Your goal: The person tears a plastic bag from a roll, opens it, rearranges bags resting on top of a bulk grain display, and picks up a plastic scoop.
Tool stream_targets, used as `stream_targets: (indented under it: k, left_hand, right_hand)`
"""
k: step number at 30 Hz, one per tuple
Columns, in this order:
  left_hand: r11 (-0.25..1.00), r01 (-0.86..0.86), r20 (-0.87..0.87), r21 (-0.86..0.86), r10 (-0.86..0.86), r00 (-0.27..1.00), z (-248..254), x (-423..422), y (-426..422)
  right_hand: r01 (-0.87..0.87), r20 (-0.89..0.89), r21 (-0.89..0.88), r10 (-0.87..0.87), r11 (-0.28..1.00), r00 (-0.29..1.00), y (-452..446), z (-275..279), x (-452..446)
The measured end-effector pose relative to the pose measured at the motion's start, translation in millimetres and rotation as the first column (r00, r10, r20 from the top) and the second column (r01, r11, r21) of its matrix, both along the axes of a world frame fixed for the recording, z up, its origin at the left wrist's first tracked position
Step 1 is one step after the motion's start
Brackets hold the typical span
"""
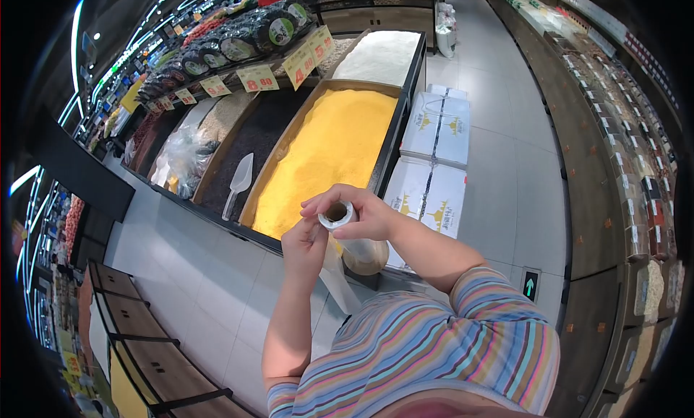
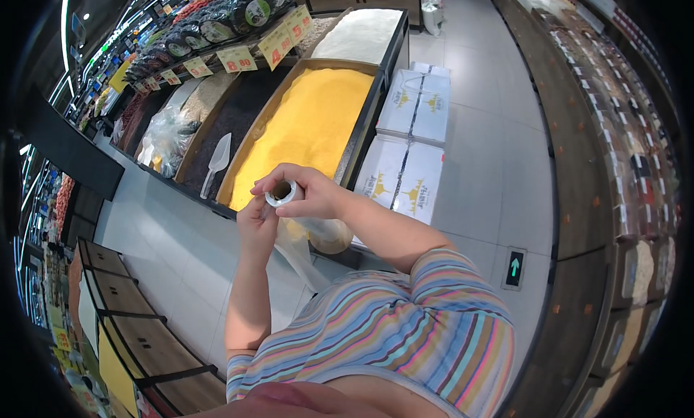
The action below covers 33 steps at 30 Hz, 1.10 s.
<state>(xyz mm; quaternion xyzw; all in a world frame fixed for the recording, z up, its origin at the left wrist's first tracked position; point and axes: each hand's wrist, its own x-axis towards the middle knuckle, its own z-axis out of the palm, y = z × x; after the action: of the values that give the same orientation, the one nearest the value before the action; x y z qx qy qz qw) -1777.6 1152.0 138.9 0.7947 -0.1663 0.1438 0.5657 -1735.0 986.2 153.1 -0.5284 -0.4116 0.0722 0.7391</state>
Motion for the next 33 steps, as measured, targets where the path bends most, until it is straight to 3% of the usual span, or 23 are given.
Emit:
stream_targets:
  k: [3,6,9,12,15,19,22,25,28,33]
  left_hand:
    - [0.986,-0.080,-0.175,-0.149,0.053,0.983,-0.1,-0.1,-5.5]
    - [0.975,-0.083,-0.142,-0.207,0.054,0.988,-8.4,3.6,-7.1]
    - [0.965,-0.160,-0.070,-0.209,0.149,0.986,-5.1,-0.4,-10.2]
    - [0.919,-0.190,-0.108,-0.346,0.162,0.981,-9.9,-7.2,3.0]
    - [0.904,-0.303,0.013,-0.302,0.322,0.947,-22.3,-18.9,22.4]
    - [0.862,-0.388,0.016,-0.325,0.415,0.910,-20.3,-54.8,42.9]
    - [0.764,-0.568,-0.099,-0.308,0.568,0.817,-25.9,-84.5,65.4]
    - [0.656,-0.684,-0.044,-0.319,0.711,0.702,-18.4,-107.6,75.9]
    - [0.610,-0.744,0.142,-0.271,0.790,0.596,-30.6,-125.2,100.6]
    - [0.529,-0.795,0.089,-0.297,0.844,0.529,-40.5,-164.3,131.4]
  right_hand:
    - [0.017,-0.040,-0.052,-0.019,0.998,0.999,1.5,-2.2,0.0]
    - [0.169,0.043,-0.031,-0.167,0.985,0.985,2.4,5.4,-11.4]
    - [0.390,0.306,-0.073,-0.352,0.918,0.885,2.6,-0.4,-10.8]
    - [0.506,0.419,-0.106,-0.423,0.856,0.803,1.5,-1.7,-13.7]
    - [0.528,0.371,-0.091,-0.463,0.844,0.805,2.2,-2.1,-19.9]
    - [0.523,0.330,-0.148,-0.456,0.839,0.826,0.7,0.2,-23.5]
    - [0.480,0.298,-0.173,-0.419,0.860,0.858,-0.5,1.6,-21.2]
    - [0.384,0.218,-0.221,-0.338,0.897,0.916,-2.0,1.0,-17.1]
    - [0.323,0.165,-0.249,-0.288,0.913,0.943,-3.9,2.5,-13.5]
    - [0.215,0.032,-0.249,-0.214,0.944,0.976,-5.4,-1.8,-8.7]
